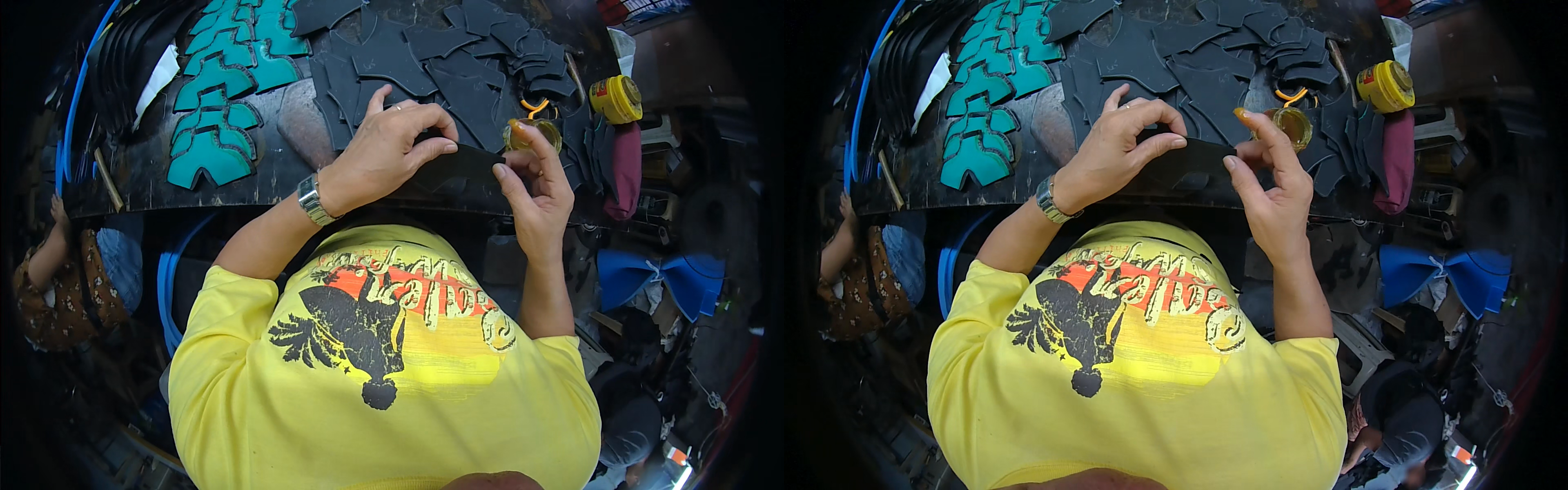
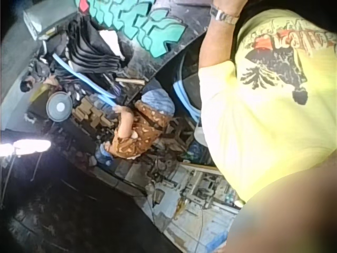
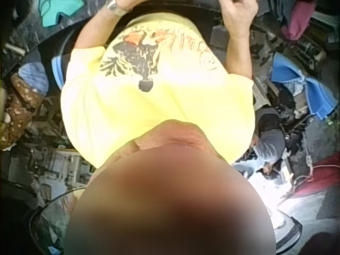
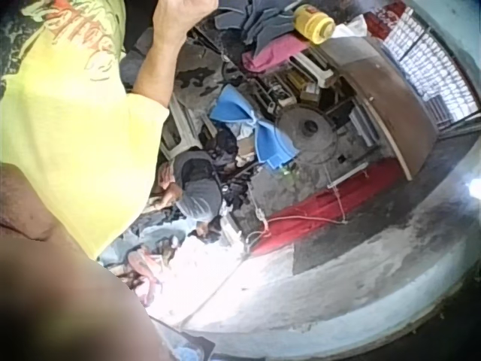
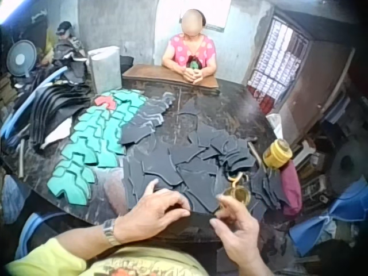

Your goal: The person repeatedly picks up small black rubber pieces from a table and applies a yellowish substance from a small jar to their edges using a finger. The person then places the treated pieces back onto the table. A second person is visible in the background but does not interact with the task.

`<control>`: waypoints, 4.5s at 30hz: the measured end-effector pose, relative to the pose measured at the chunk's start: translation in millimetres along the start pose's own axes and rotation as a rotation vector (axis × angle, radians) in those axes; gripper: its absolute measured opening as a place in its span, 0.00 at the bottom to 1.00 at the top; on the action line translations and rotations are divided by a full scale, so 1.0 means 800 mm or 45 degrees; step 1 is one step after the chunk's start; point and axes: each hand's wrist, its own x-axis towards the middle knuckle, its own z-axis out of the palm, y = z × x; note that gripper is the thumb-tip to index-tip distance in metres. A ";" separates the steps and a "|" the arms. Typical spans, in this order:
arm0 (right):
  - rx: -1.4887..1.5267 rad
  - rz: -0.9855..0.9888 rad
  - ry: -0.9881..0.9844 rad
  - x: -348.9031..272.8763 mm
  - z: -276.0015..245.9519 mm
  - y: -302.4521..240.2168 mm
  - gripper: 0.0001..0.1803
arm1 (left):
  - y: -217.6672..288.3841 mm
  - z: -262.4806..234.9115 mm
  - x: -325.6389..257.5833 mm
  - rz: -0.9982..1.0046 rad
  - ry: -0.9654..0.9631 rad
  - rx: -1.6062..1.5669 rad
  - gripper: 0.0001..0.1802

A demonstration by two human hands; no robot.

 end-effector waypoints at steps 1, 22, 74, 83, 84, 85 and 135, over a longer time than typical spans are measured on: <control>0.116 0.117 -0.047 -0.001 -0.001 0.000 0.30 | 0.002 -0.003 0.002 0.013 -0.043 -0.030 0.07; -0.186 -0.252 -0.032 0.004 0.010 0.014 0.17 | -0.001 -0.003 0.001 -0.429 -0.490 -1.052 0.15; -0.562 -0.747 0.097 -0.037 -0.030 0.051 0.21 | -0.031 -0.021 0.028 -0.567 0.243 -1.513 0.19; -0.661 -0.649 0.337 -0.057 -0.061 0.124 0.35 | -0.101 -0.079 0.171 -0.268 0.589 -0.908 0.24; -0.715 -0.638 0.355 -0.057 -0.065 0.130 0.35 | -0.112 -0.078 0.193 -0.307 0.593 -0.851 0.25; -0.742 -0.626 0.368 -0.057 -0.068 0.135 0.34 | -0.124 -0.078 0.217 -0.307 0.598 -0.805 0.25; -0.663 -0.440 0.306 -0.058 -0.064 0.148 0.37 | -0.250 0.008 0.412 -0.523 0.237 0.618 0.36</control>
